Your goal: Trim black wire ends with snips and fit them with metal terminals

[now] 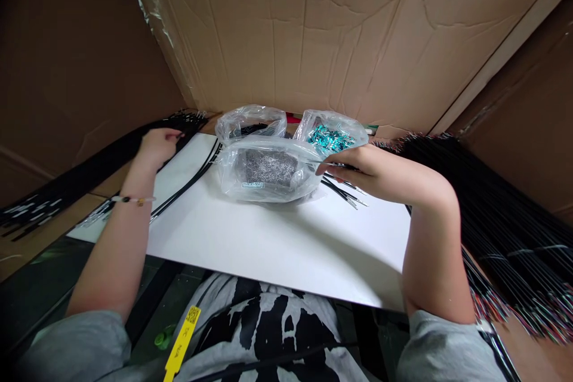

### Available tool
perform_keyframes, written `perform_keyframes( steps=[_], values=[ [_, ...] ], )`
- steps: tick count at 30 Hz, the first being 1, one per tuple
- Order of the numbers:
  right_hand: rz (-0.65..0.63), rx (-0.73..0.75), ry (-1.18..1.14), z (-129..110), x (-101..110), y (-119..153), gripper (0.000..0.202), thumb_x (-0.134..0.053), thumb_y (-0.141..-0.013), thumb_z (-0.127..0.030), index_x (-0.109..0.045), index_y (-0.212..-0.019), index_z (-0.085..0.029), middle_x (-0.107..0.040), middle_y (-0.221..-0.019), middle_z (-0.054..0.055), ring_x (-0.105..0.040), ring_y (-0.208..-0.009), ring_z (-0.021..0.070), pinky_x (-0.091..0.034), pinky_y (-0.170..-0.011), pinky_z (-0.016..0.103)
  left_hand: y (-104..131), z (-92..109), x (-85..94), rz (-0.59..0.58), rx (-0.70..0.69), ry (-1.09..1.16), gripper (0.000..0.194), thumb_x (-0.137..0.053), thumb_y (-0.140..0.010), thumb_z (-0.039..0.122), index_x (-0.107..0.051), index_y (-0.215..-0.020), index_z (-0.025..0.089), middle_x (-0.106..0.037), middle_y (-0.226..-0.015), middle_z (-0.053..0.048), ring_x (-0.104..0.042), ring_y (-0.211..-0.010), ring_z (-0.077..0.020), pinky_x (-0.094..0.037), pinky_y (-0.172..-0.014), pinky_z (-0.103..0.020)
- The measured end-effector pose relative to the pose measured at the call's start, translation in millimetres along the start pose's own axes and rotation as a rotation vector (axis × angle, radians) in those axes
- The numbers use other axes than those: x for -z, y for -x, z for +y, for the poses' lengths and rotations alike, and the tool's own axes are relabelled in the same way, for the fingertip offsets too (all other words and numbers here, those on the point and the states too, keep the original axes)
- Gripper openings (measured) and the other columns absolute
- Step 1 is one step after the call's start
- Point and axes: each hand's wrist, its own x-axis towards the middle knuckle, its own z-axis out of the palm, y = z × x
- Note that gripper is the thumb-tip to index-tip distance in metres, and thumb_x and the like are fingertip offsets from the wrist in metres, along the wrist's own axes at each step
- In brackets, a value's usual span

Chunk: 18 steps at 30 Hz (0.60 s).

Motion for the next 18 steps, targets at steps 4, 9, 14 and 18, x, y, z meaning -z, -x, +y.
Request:
perform_keyframes(
  steps=[4, 9, 14, 18],
  values=[
    [0.086, -0.070, -0.120, -2.2, -13.8, -12.0, 0.037, -0.053, -0.103, -0.047, -0.077, -0.114, -0.022, -0.068, -0.072, 0.002, -0.058, -0.059, 0.0134, -0.046, -0.054, 0.027, 42.9, 24.3, 43.7, 0.191, -0.067, 0.150, 0.040, -0.034, -0.109, 0.017, -0.059, -0.138, 0.008, -0.071, -0.134, -0.010, -0.064, -0.122, -0.0187, -0.050, -0.109, -0.037],
    [0.261, -0.024, -0.623, -23.7, -47.9, -32.7, 0.041, -0.059, -0.100, -0.055, -0.074, -0.121, -0.023, -0.075, -0.122, 0.009, -0.071, -0.072, 0.0152, -0.057, -0.058, 0.028, 138.6, 65.0, 63.4, 0.234, -0.227, 0.406, 0.037, -0.053, -0.097, 0.034, -0.074, -0.125, 0.023, -0.079, -0.105, 0.001, -0.069, -0.093, -0.0190, -0.055, -0.090, -0.036],
    [0.367, -0.150, -0.934, -30.5, -59.7, -40.2, 0.041, -0.065, -0.097, -0.056, -0.068, -0.126, -0.026, -0.072, -0.130, 0.008, -0.072, -0.068, 0.0144, -0.060, -0.060, 0.030, 204.2, 72.8, 54.6, -0.034, -0.281, 0.438, 0.030, -0.057, -0.092, 0.041, -0.080, -0.111, 0.043, -0.075, -0.092, -0.001, -0.066, -0.089, -0.0263, -0.054, -0.078, -0.041],
    [0.522, -0.193, -0.976, -19.7, -61.3, -46.6, 0.026, -0.071, -0.094, -0.043, -0.071, -0.108, -0.022, -0.075, -0.093, 0.003, -0.067, -0.060, 0.0117, -0.055, -0.056, 0.025, 214.1, 62.2, 38.9, -0.279, -0.256, 0.506, 0.029, -0.059, -0.091, 0.043, -0.081, -0.110, 0.041, -0.076, -0.094, -0.006, -0.068, -0.095, -0.0300, -0.055, -0.082, -0.043]
  ],
)
